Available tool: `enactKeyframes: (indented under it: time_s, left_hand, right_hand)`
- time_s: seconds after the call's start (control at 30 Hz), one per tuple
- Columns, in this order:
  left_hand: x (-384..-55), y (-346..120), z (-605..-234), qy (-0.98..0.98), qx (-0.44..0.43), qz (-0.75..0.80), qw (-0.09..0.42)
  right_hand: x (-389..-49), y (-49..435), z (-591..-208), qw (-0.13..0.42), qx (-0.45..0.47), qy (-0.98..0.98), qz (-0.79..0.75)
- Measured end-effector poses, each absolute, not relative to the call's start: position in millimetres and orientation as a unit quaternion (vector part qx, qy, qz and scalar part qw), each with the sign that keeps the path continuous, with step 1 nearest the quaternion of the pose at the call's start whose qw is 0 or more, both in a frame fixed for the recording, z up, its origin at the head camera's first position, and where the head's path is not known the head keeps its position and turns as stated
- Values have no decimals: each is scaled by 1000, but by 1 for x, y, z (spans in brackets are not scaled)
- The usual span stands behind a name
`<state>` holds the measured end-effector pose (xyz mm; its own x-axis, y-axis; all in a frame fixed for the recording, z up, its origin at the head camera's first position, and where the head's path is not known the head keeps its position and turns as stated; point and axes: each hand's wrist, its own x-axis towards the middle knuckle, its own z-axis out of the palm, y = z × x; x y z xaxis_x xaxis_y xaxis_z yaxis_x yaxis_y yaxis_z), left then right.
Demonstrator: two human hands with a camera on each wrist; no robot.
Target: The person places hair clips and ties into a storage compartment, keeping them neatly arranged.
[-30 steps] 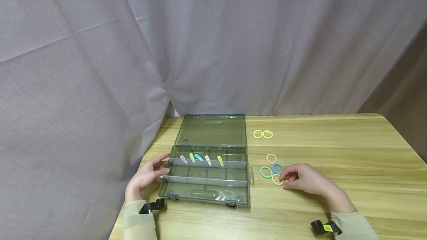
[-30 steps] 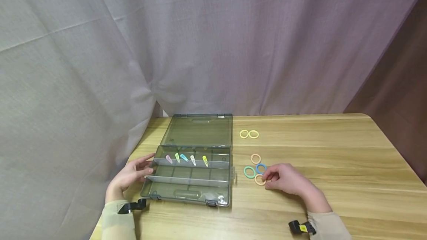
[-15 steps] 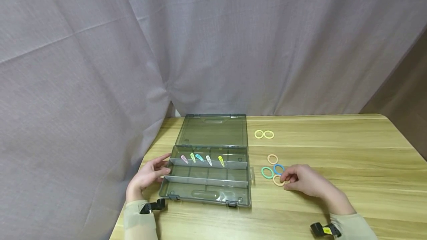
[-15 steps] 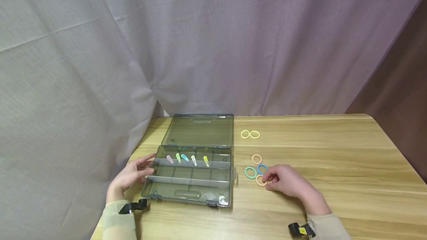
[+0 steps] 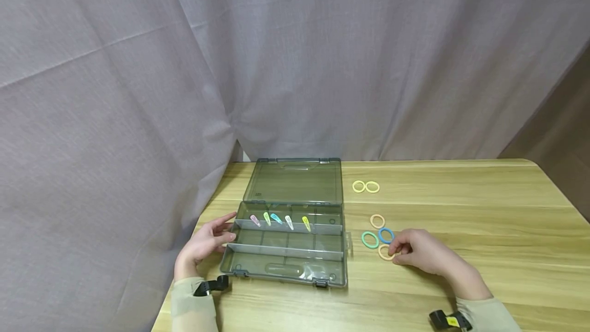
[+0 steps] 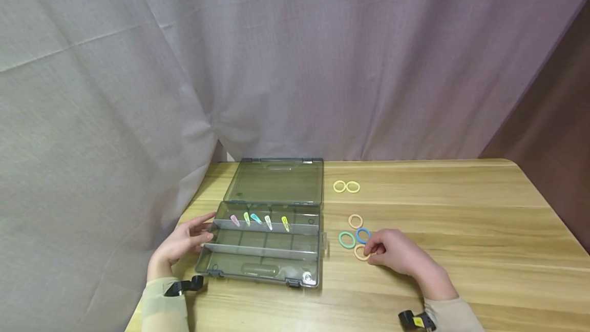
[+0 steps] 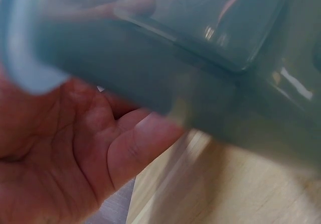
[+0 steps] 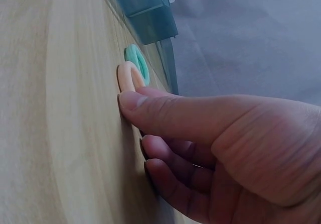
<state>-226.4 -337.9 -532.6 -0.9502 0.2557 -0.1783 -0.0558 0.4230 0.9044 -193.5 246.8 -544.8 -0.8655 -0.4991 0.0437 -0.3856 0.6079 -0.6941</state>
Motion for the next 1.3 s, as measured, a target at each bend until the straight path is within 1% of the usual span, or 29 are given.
enactKeyframes:
  time_s: [0.3,0.47,0.67,0.93,1.3]
  left_hand:
    - [-226,-337,-532,830,63,533,148]
    - [-226,-336,-532,830,64,532,152]
    - [-228,-334,-530,829,64,535,150]
    - [-227,-337,-533,828,58,536,152]
    - [-227,-339,-533,830,60,535,147]
  right_hand:
    - [-194,247,-544,74,-259,893,-360]
    - [-196,251,-545,64,-282,884,-368]
    - [-196,257,-545,73,-309,857,-406]
    - [-195,260,-543,92,-293,856,-417]
    - [-192,259,-536,76,-286,867,-400]
